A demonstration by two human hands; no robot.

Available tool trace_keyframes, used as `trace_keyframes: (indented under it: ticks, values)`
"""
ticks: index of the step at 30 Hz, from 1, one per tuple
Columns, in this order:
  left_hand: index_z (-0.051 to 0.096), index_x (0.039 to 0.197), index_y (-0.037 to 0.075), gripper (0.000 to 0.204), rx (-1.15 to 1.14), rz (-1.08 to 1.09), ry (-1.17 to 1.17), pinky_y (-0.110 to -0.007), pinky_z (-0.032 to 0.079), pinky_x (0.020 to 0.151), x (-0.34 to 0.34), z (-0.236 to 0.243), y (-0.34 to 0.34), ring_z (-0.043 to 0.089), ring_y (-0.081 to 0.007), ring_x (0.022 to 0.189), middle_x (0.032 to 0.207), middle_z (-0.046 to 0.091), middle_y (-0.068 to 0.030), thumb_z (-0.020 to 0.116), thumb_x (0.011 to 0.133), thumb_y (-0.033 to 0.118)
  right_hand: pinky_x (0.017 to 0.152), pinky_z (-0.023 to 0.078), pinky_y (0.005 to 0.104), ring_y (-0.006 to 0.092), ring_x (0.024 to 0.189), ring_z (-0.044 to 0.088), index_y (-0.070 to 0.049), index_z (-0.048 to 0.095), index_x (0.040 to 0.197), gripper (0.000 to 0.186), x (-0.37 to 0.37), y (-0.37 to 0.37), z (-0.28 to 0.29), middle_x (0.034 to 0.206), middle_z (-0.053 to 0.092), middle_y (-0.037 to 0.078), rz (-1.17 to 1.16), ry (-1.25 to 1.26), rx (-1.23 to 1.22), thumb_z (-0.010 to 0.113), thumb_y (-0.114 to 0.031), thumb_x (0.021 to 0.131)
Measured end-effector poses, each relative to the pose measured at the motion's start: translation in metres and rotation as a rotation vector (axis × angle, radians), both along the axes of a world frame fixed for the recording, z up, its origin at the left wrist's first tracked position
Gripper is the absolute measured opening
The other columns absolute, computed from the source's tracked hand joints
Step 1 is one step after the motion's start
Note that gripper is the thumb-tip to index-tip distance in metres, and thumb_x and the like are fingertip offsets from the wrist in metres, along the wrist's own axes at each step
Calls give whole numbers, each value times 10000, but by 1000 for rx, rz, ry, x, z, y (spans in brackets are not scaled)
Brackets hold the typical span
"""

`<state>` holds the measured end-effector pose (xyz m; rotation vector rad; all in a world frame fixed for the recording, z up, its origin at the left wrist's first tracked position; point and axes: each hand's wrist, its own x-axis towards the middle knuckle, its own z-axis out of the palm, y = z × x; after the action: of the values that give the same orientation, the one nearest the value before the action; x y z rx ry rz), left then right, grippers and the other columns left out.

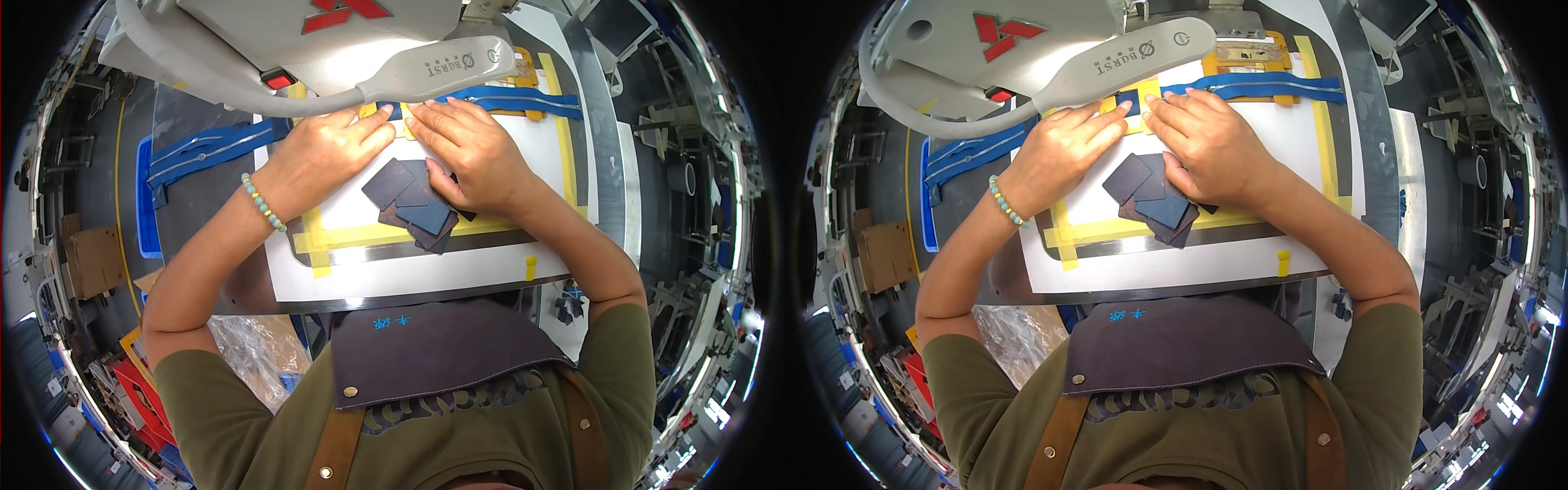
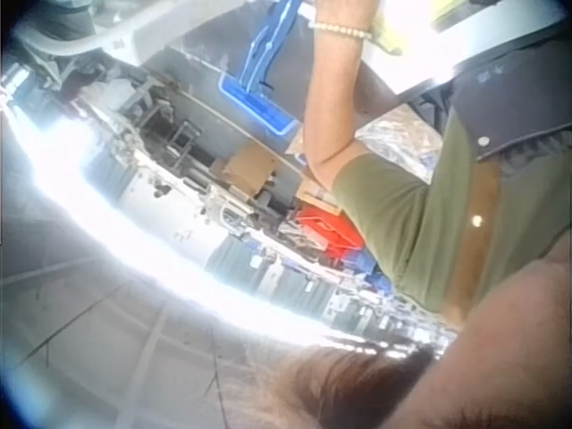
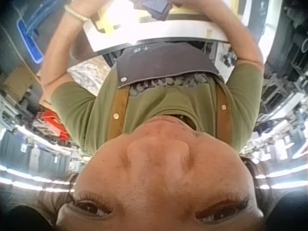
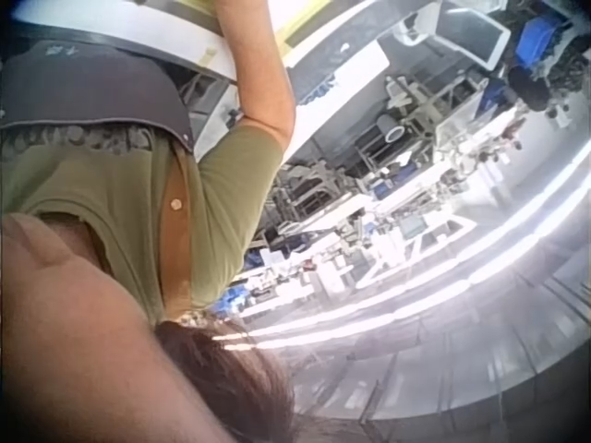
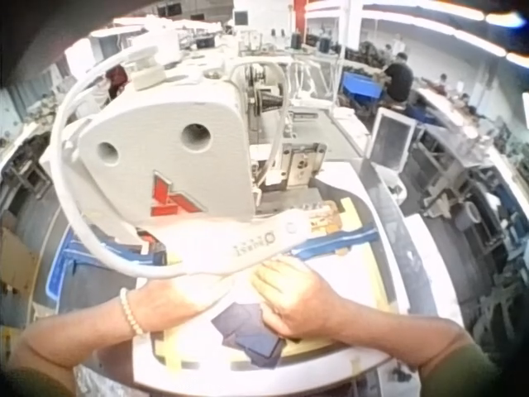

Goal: Operator is using a sewing machine to attach small leather patches onto a base material template.

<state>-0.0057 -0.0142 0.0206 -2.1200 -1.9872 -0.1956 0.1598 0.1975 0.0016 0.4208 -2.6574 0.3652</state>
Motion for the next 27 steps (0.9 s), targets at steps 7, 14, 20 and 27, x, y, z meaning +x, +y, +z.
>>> trace_keyframes:
  ticks: [7, 14, 20, 27]
  values:
    - [688, 1125, 46, 246, -17, 5, 23, -396, 589, 944, -1, -4, 1, 720, -274, 1165, 1354, 729, -97, 666, 880, 64, 1119, 496, 500, 346, 1256, 665, 18, 717, 1242, 444, 0, 2, 1, 1362, 695, 196, 0, -14, 2, 736, -131, 825]
    - [691, 1135, 39, 254, -40, 28, 47, -405, 589, 952, 2, 0, 0, 721, -285, 1170, 1360, 727, -97, 667, 883, 61, 1183, 447, 506, 339, 1339, 621, -5, 681, 1363, 511, 1, 3, 2, 1439, 663, 173, 2, -79, -6, 702, -120, 865]
    - [692, 1152, 32, 279, 40, 20, 52, -404, 590, 956, 0, -2, 0, 721, -291, 1151, 1325, 735, -115, 669, 875, 34, 1148, 466, 504, 319, 1284, 648, 6, 712, 1286, 475, -5, 2, -2, 1399, 687, 177, 0, 8, 16, 733, -148, 837]
    - [681, 1180, 26, 280, 75, 85, -65, -423, 562, 952, 0, -17, -13, 704, -335, 1084, 1238, 733, -151, 669, 901, 5, 1172, 436, 504, 301, 1287, 647, 3, 696, 1306, 488, -3, 4, -7, 1403, 687, 163, -15, 24, -8, 728, -176, 853]
